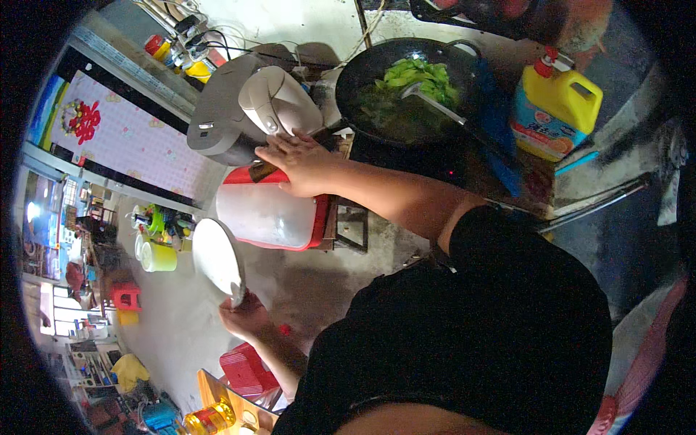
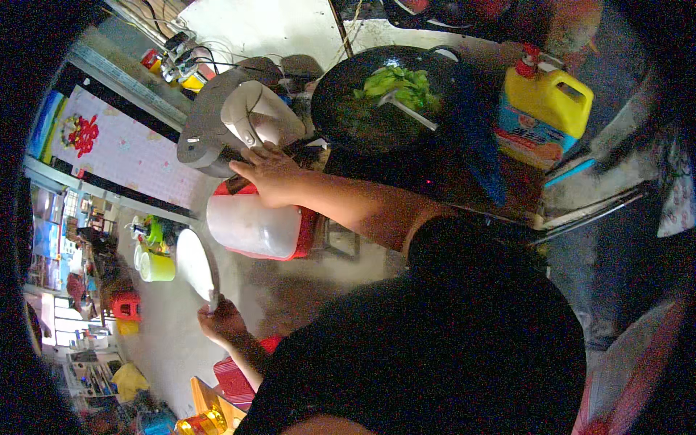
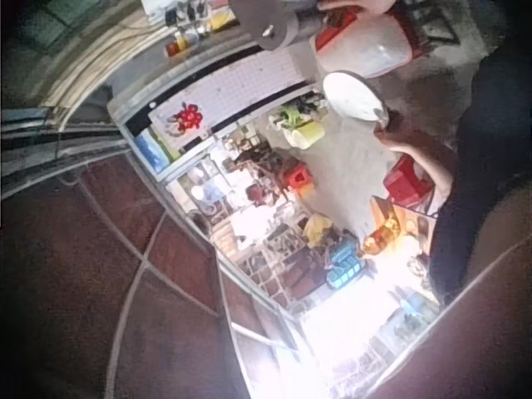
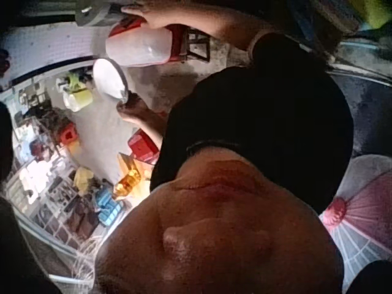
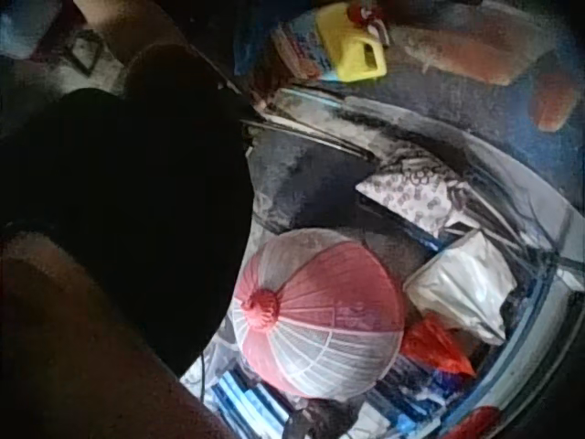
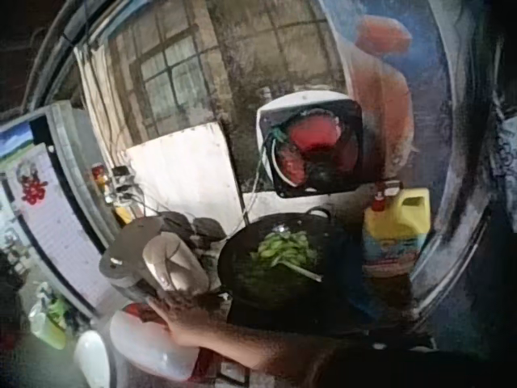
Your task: The person cooks leafy green vegetables in a wok on an induction cooktop, stirs them with a ladle, and transfers the cooked vegetables into a bowl on a nearby table. The person also handles a bottle of cooking oil and places it on the table.
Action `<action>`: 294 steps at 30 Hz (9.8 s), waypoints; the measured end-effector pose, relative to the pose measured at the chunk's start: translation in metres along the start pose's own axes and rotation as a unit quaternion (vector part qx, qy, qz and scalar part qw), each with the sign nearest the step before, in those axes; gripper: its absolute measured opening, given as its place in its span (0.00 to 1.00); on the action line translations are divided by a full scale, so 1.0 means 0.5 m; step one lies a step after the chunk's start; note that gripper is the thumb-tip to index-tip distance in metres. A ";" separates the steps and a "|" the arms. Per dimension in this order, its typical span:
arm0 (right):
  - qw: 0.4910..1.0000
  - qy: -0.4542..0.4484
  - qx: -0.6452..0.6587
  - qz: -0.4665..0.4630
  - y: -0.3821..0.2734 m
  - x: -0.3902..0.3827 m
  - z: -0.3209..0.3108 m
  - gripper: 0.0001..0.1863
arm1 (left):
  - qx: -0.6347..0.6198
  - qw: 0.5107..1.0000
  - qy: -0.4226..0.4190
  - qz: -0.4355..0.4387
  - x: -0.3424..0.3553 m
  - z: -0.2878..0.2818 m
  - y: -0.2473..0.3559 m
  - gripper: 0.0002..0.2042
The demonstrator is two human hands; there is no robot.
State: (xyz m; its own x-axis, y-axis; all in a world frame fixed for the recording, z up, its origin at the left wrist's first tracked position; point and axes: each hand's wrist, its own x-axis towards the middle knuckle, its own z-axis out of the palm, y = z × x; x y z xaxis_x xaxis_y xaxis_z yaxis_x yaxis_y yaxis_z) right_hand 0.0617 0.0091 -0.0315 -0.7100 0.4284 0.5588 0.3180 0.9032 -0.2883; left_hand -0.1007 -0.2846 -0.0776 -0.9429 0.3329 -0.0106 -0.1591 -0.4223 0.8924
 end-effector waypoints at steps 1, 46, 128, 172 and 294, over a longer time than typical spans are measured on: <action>1.000 -0.008 0.005 -0.007 0.006 0.012 0.015 0.34 | 0.094 0.995 0.001 0.039 -0.016 -0.012 -0.002 0.07; 0.993 -0.049 0.100 0.044 0.168 -0.227 -0.477 0.12 | 0.009 0.955 -0.209 -0.212 0.074 0.282 -0.121 0.19; 0.855 0.243 0.271 0.371 0.067 -0.218 -0.619 0.17 | 0.110 0.836 -0.507 -0.179 -0.034 0.735 -0.261 0.16; 0.600 0.442 0.450 0.492 0.180 -0.448 -0.360 0.14 | 0.044 0.940 -0.328 -0.077 0.086 0.642 -0.190 0.19; 0.987 -0.093 -0.127 -0.020 0.042 -0.337 -0.508 0.23 | -0.001 0.843 -0.450 -0.296 0.032 0.601 -0.243 0.23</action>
State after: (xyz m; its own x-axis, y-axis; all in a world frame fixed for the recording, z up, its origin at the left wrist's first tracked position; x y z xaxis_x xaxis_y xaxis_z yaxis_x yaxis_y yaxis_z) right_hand 0.3475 -0.0370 0.0658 -0.8207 0.4012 0.4069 0.4181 0.9070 -0.0510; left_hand -0.0088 0.0255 -0.0504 -0.0953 0.9898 -0.1057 -0.5248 0.0403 0.8503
